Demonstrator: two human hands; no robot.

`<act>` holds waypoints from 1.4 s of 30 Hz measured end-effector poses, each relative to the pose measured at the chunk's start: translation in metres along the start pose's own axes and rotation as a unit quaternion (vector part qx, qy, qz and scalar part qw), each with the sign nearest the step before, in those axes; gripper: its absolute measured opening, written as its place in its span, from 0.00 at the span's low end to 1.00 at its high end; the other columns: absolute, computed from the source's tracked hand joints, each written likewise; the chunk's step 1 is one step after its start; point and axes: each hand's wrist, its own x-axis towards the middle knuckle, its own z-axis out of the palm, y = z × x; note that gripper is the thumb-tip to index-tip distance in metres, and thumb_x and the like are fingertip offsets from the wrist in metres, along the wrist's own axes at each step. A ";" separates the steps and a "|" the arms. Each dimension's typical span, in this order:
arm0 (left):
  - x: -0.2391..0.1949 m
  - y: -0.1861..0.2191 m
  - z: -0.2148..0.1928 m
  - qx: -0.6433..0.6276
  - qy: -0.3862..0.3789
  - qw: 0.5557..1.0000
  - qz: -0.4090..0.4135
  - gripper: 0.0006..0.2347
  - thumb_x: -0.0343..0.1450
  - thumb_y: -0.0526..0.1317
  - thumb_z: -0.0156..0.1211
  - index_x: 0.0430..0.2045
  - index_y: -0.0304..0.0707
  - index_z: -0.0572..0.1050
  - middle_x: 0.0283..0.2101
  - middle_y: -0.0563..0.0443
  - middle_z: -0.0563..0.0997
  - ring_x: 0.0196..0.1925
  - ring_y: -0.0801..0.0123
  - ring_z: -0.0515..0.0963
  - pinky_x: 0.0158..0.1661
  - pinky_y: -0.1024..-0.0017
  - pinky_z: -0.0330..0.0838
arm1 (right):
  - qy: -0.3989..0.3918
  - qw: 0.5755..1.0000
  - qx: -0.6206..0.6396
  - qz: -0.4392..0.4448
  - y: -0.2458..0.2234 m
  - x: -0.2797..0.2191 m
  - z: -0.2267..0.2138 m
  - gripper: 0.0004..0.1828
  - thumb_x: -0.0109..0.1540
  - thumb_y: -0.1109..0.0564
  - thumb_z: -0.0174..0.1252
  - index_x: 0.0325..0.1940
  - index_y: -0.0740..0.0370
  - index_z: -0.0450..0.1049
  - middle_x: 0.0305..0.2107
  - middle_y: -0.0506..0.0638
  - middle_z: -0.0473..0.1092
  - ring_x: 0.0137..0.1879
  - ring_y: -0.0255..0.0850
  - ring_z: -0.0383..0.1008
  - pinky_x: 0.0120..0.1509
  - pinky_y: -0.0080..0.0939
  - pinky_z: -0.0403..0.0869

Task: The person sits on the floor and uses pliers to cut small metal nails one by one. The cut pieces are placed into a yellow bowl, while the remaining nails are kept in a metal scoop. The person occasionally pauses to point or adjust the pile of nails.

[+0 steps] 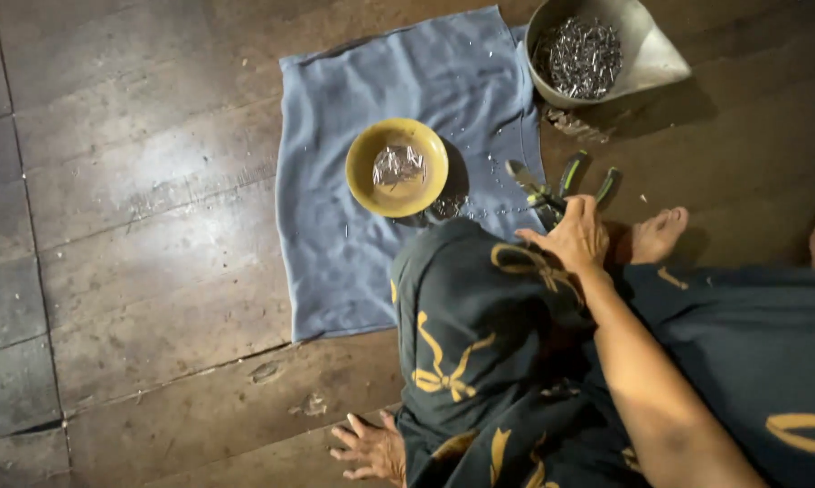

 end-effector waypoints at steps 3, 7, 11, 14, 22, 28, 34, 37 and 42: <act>0.003 0.004 -0.005 -0.128 0.049 0.989 0.057 0.38 0.62 0.50 0.70 0.68 0.51 0.58 0.77 0.45 0.54 0.78 0.32 0.52 0.62 0.24 0.55 | 0.052 0.989 -0.041 -0.130 0.018 0.000 0.016 0.56 0.46 0.15 0.62 0.57 0.65 0.68 0.49 0.60 0.65 0.46 0.67 0.74 0.40 0.71 0.74; 0.002 0.000 -0.018 -0.157 0.015 0.987 0.009 0.31 0.65 0.56 0.60 0.65 0.52 0.67 0.78 0.50 0.59 0.80 0.40 0.51 0.63 0.27 0.51 | -0.063 0.995 -0.057 -0.059 0.004 -0.028 -0.004 0.49 0.51 0.26 0.67 0.60 0.65 0.66 0.51 0.64 0.63 0.55 0.71 0.71 0.51 0.74 0.71; 0.003 0.012 -0.020 -0.126 0.065 0.990 0.014 0.22 0.74 0.50 0.50 0.66 0.55 0.67 0.79 0.51 0.56 0.80 0.39 0.53 0.65 0.30 0.55 | -0.238 0.965 -0.109 -0.019 -0.015 -0.042 -0.032 0.46 0.55 0.27 0.64 0.62 0.65 0.65 0.60 0.62 0.62 0.63 0.67 0.67 0.60 0.69 0.69; 0.005 0.019 -0.072 0.283 -0.004 0.959 0.010 0.26 0.80 0.54 0.22 0.78 0.68 0.46 0.82 0.56 0.41 0.81 0.42 0.40 0.73 0.40 0.41 | -0.346 0.932 -0.110 -0.001 -0.055 -0.051 -0.052 0.40 0.57 0.31 0.61 0.59 0.64 0.67 0.60 0.61 0.64 0.65 0.64 0.67 0.64 0.64 0.68; 0.009 0.008 -0.006 0.265 0.067 0.962 0.005 0.23 0.80 0.52 0.29 0.74 0.60 0.55 0.81 0.61 0.50 0.82 0.48 0.47 0.70 0.41 0.50 | -0.458 0.880 -0.115 -0.058 -0.073 -0.073 -0.074 0.38 0.51 0.29 0.63 0.46 0.66 0.81 0.56 0.71 0.72 0.71 0.66 0.64 0.78 0.72 0.43; 0.142 0.028 -0.110 -0.487 0.174 0.856 -0.016 0.21 0.77 0.37 0.60 0.65 0.33 0.64 0.62 0.38 0.73 0.68 0.49 0.67 0.68 0.50 0.46 | -0.483 0.870 -0.099 -0.009 -0.099 -0.081 -0.122 0.52 0.52 0.26 0.61 0.57 0.77 0.75 0.64 0.75 0.64 0.77 0.64 0.55 0.84 0.65 0.32; 0.191 0.118 -0.299 -0.528 0.089 0.779 0.328 0.13 0.65 0.28 0.63 0.39 0.47 0.81 0.38 0.51 0.82 0.45 0.56 0.82 0.50 0.62 0.71 | -0.472 0.880 -0.042 0.031 -0.119 -0.080 -0.141 0.49 0.56 0.32 0.57 0.61 0.82 0.71 0.64 0.76 0.64 0.76 0.62 0.58 0.81 0.61 0.52; 0.176 0.230 -0.282 -0.280 -0.068 0.834 0.470 0.10 0.64 0.34 0.63 0.30 0.58 0.84 0.31 0.55 0.84 0.38 0.57 0.86 0.38 0.57 0.80 | -0.460 0.886 -0.031 0.054 -0.122 -0.083 -0.147 0.49 0.55 0.34 0.57 0.63 0.81 0.70 0.65 0.75 0.63 0.76 0.62 0.57 0.81 0.60 0.54; 0.157 0.326 -0.205 -0.102 -0.179 0.818 0.537 0.10 0.66 0.35 0.58 0.33 0.51 0.86 0.36 0.47 0.87 0.42 0.53 0.87 0.38 0.53 0.82 | -0.449 0.888 -0.033 0.092 -0.116 -0.080 -0.136 0.45 0.56 0.38 0.56 0.64 0.81 0.70 0.65 0.74 0.63 0.76 0.60 0.57 0.81 0.59 0.53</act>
